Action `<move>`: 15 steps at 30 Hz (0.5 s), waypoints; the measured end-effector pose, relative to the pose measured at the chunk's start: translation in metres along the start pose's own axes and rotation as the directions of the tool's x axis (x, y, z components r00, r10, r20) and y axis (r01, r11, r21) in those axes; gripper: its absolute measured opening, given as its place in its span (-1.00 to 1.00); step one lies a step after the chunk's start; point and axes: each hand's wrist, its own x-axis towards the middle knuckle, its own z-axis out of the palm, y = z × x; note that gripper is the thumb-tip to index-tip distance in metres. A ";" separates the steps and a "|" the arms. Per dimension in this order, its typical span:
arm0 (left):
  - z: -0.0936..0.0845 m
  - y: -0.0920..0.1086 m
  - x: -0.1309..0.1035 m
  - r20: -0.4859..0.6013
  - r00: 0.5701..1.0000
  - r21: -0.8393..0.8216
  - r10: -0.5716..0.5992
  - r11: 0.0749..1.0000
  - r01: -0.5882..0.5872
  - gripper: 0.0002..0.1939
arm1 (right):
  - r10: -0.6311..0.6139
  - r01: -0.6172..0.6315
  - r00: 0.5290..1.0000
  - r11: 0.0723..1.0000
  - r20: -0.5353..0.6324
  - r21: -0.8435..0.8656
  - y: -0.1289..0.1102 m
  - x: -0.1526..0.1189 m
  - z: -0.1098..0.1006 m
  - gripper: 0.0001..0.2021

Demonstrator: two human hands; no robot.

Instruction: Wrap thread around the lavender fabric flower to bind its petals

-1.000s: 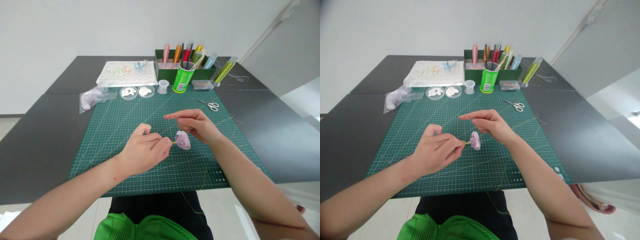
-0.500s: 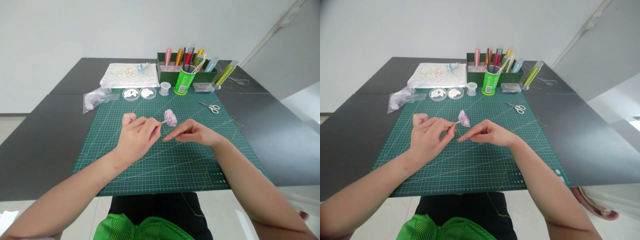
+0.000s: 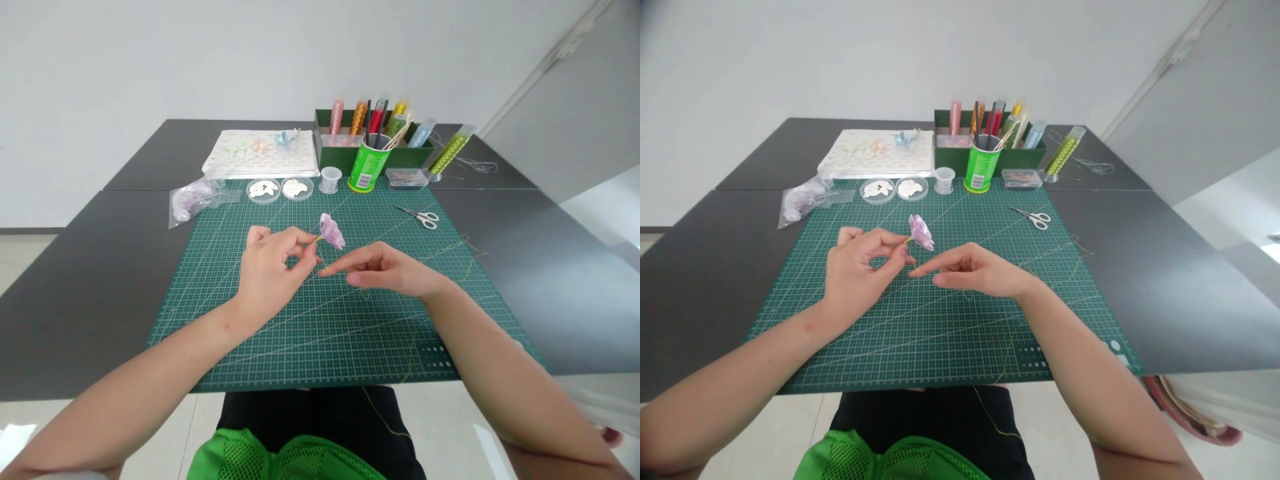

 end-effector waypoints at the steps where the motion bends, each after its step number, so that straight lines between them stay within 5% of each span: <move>1: -0.001 -0.001 0.001 -0.019 1.000 0.004 -0.016 1.000 0.017 -0.90 | 0.013 -0.008 0.997 0.998 -0.077 0.064 0.002 0.002 0.000 -0.70; 5: -0.004 -0.001 0.001 -0.127 0.992 0.004 0.019 1.000 -0.018 -0.91 | 0.121 0.047 0.914 0.917 -0.387 0.397 0.012 0.009 -0.004 -0.73; 8: -0.005 0.000 0.000 -0.171 0.982 0.028 0.075 0.997 -0.072 -0.91 | 0.217 0.086 0.780 0.892 -0.587 0.444 0.018 0.014 -0.008 -0.80; 10: -0.005 0.001 -0.001 -0.175 0.980 0.045 0.100 0.995 -0.094 -0.91 | 0.197 0.073 0.628 0.948 -0.753 0.309 0.022 0.016 -0.010 -0.83; 13: -0.003 0.002 -0.003 -0.164 0.980 0.042 0.114 0.993 -0.109 -0.91 | -0.077 -0.050 0.395 0.993 -0.916 -0.106 0.028 0.018 -0.010 -0.80; 15: -0.003 0.003 -0.003 -0.148 0.984 0.026 0.098 0.995 -0.096 -0.91 | -0.275 -0.104 0.357 0.938 -0.892 -0.331 0.031 0.018 -0.006 -0.71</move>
